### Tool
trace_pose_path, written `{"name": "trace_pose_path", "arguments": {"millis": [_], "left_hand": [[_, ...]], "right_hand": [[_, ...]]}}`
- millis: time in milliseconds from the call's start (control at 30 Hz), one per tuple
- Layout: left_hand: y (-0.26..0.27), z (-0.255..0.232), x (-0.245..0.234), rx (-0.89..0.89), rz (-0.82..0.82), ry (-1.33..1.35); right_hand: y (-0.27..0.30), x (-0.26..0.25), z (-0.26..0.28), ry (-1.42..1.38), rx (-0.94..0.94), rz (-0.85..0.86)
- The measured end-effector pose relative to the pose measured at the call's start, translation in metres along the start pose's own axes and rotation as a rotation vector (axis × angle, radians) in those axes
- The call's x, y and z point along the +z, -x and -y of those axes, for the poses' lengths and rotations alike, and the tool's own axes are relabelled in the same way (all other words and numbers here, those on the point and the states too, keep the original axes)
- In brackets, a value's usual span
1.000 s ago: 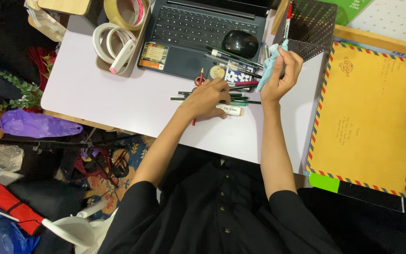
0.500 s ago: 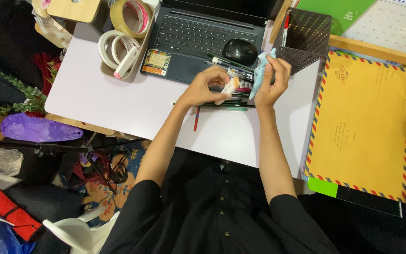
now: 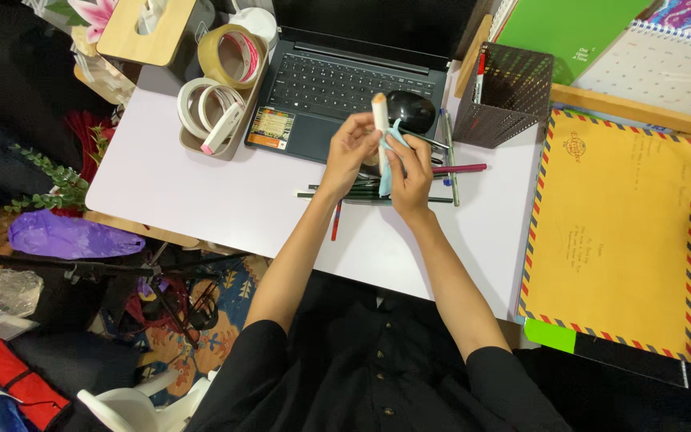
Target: The person wipes various stationery items on a desk with a light blue cloth. They handle rolls of tape, pens, and pencils one by one, wiping each item before placing it into a container or back on the desk.
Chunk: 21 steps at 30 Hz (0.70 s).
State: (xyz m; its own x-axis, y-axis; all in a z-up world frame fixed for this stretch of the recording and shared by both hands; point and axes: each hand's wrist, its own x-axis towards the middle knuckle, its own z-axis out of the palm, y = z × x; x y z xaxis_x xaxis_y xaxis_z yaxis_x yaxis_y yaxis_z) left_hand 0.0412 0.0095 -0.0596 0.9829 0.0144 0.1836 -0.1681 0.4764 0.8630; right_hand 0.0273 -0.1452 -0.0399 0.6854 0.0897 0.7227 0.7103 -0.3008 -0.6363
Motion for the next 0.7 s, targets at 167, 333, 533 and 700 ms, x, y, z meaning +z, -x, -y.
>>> {"name": "trace_pose_path", "arguments": {"millis": [167,333,533,700], "left_hand": [[0.017,-0.005,0.016,-0.134,0.179,-0.036],[-0.003,-0.01,0.013,-0.013,0.024,0.025],[-0.005,-0.011,0.0,-0.048,0.005,-0.036],[-0.003,-0.02,0.005,-0.101,-0.148,-0.062]], "right_hand": [[-0.005,-0.008,-0.002,0.02,0.064,-0.141],[-0.002,-0.006,0.002,0.007,-0.011,-0.041],[-0.002,-0.002,0.015,0.027,-0.079,0.04],[-0.003,-0.007,0.008,0.103,-0.086,0.065]]}}
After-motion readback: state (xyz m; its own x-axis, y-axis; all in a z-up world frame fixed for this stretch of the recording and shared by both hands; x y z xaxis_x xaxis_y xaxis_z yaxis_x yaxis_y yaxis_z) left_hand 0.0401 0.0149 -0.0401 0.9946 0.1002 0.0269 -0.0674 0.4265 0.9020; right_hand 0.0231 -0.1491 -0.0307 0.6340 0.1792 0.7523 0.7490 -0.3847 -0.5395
